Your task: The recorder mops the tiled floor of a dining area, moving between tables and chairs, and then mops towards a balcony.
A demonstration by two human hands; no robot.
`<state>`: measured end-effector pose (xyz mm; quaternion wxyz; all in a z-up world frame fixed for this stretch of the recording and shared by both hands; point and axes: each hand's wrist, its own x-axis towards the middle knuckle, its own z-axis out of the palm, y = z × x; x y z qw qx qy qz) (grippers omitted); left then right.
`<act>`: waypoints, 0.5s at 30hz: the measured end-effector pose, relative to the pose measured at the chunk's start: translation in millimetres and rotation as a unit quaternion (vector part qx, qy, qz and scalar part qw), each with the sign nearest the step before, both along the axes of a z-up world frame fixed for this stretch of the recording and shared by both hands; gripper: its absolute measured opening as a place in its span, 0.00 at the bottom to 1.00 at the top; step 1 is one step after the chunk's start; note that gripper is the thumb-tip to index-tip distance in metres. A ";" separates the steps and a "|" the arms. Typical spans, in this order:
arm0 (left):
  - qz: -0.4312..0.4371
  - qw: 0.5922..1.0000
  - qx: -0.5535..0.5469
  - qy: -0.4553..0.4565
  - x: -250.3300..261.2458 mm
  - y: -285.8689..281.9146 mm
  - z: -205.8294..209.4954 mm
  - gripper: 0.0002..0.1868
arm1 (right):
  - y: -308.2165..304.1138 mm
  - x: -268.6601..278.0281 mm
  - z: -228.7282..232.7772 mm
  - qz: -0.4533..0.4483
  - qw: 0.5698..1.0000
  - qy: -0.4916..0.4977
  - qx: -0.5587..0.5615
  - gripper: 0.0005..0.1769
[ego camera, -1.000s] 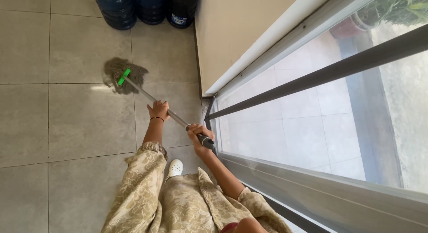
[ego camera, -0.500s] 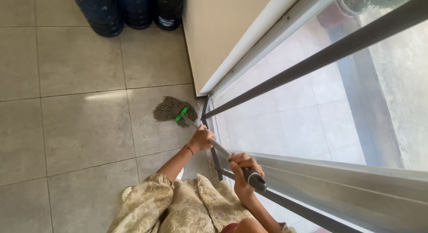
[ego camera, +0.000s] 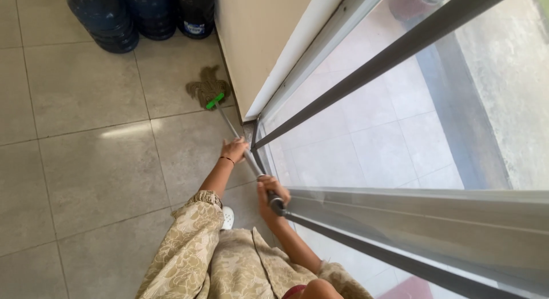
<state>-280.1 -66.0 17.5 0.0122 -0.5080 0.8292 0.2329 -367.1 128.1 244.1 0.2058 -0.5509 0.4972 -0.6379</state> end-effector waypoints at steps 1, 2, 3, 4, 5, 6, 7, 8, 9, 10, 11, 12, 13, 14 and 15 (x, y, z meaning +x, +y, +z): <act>0.000 1.000 0.004 -0.002 -6.1 19.7 -1.8 0.12 | 17.5 -9.4 10.3 0.000 1.000 -0.002 0.004 0.14; -0.051 0.997 0.024 0.049 -17.1 32.8 -1.5 0.10 | 30.7 -22.1 21.4 -0.014 1.000 -0.014 0.011 0.13; -0.101 0.989 0.044 0.101 -27.7 46.8 -1.1 0.09 | 44.8 -34.2 32.7 -0.028 0.999 -0.025 0.019 0.12; -0.104 0.988 0.043 0.102 -40.2 64.5 13.9 0.09 | 63.3 -50.0 40.1 -0.031 0.999 -0.024 0.017 0.12; -0.168 0.977 0.086 0.098 -52.1 83.4 28.7 0.10 | 82.9 -65.3 47.3 -0.047 0.998 -0.027 0.041 0.10; -0.231 0.960 0.130 0.094 -63.1 105.4 43.0 0.15 | 105.3 -79.6 54.5 -0.063 0.995 -0.030 0.066 0.08; -0.234 0.959 0.129 0.095 -77.4 130.8 47.0 0.15 | 124.4 -78.5 79.1 -0.065 0.995 -0.029 0.065 0.08; -0.270 0.941 0.184 0.087 -90.5 152.7 51.8 0.14 | 140.5 -76.8 103.8 -0.093 0.990 -0.040 0.095 0.08; -0.304 0.919 0.238 0.079 -102.8 175.4 56.5 0.14 | 157.5 -74.3 128.4 -0.120 0.984 -0.052 0.124 0.08; -0.305 0.919 0.237 0.080 -99.3 194.7 62.8 0.14 | 169.8 -66.9 134.8 -0.121 0.984 -0.051 0.123 0.08; -0.317 0.917 0.168 0.177 -95.4 214.8 68.5 0.13 | 182.8 -59.0 140.6 -0.139 0.980 -0.039 0.136 0.10; -0.322 0.902 0.098 0.271 -90.6 236.5 74.0 0.11 | 196.4 -51.1 146.8 -0.156 0.976 -0.028 0.150 0.11; -0.322 0.902 0.099 0.271 -85.2 246.2 74.9 0.11 | 202.3 -40.9 145.8 -0.156 0.976 -0.028 0.151 0.11; -0.289 0.905 0.153 0.272 -80.2 260.2 75.1 0.11 | 210.8 -31.5 145.0 -0.146 0.978 -0.021 0.148 0.10; -0.254 0.905 0.206 0.271 -74.6 274.7 75.4 0.10 | 219.7 -21.4 144.2 -0.136 0.980 -0.014 0.145 0.09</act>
